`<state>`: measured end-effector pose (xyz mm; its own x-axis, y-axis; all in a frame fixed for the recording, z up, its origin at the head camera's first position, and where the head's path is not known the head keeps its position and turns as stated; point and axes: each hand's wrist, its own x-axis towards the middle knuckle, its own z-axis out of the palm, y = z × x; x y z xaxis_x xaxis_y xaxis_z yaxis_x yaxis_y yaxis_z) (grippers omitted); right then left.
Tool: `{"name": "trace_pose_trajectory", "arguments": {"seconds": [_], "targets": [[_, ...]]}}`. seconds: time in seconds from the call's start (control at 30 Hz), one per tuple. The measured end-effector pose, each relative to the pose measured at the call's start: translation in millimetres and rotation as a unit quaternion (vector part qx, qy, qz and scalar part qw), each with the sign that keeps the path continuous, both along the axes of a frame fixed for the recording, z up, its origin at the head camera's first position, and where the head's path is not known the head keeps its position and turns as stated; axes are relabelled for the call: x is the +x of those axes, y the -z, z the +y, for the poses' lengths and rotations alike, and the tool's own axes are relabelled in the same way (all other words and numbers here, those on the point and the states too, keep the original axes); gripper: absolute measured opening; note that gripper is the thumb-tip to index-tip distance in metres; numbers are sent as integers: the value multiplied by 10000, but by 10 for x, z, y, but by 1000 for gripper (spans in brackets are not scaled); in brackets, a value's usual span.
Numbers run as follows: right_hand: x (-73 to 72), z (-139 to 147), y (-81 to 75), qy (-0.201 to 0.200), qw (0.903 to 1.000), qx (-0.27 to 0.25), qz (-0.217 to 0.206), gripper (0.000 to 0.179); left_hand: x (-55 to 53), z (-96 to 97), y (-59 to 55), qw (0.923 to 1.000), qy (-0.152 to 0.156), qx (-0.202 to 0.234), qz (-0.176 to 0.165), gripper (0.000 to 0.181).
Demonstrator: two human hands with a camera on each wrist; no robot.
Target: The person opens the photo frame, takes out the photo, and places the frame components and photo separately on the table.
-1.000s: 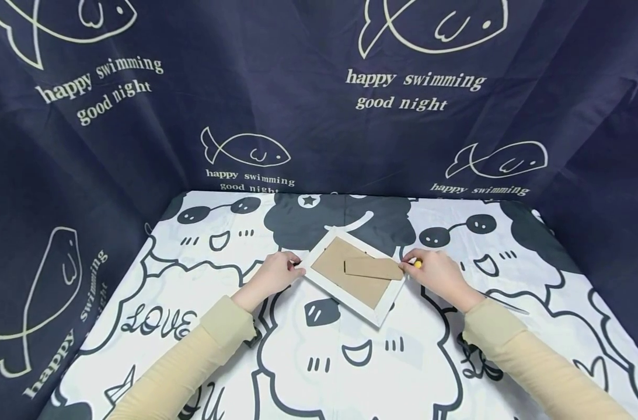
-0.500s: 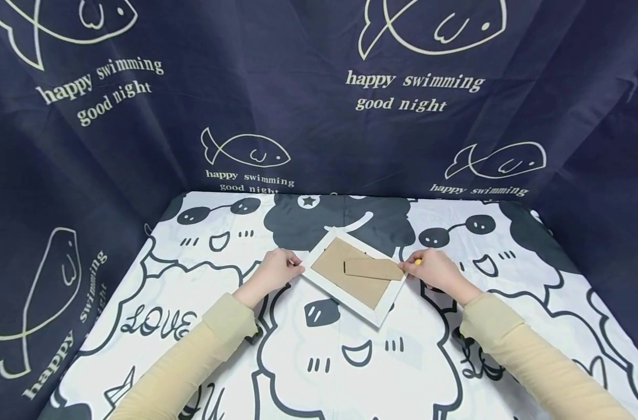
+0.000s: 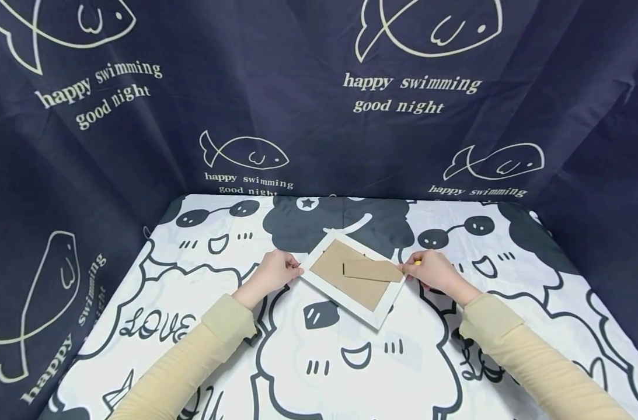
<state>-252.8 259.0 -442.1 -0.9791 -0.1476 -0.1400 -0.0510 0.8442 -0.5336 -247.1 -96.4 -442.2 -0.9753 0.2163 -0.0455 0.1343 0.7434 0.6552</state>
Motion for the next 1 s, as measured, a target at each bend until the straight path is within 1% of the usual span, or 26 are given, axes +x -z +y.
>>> {"name": "trace_pose_trajectory", "arguments": {"seconds": [0.3, 0.57, 0.7, 0.87, 1.0], "targets": [[7, -44, 5, -38, 10000, -42, -68, 26, 11, -18, 37, 9999, -27, -65, -142, 16], [15, -60, 3, -129, 9995, 169, 214, 25, 37, 6, 34, 9998, -72, 13, -168, 14], [16, -64, -12, -110, 9997, 178, 148, 24, 41, 15, 25, 9999, -39, -3, -137, 13], [7, -57, -50, -192, 9996, 120, 186, 24, 29, 20, 2, 10000, 38, 38, -67, 13], [-6, -51, -83, -148, 9999, 54, 33, 24, 5, 17, -6, 9999, 65, 113, -86, 14]]}}
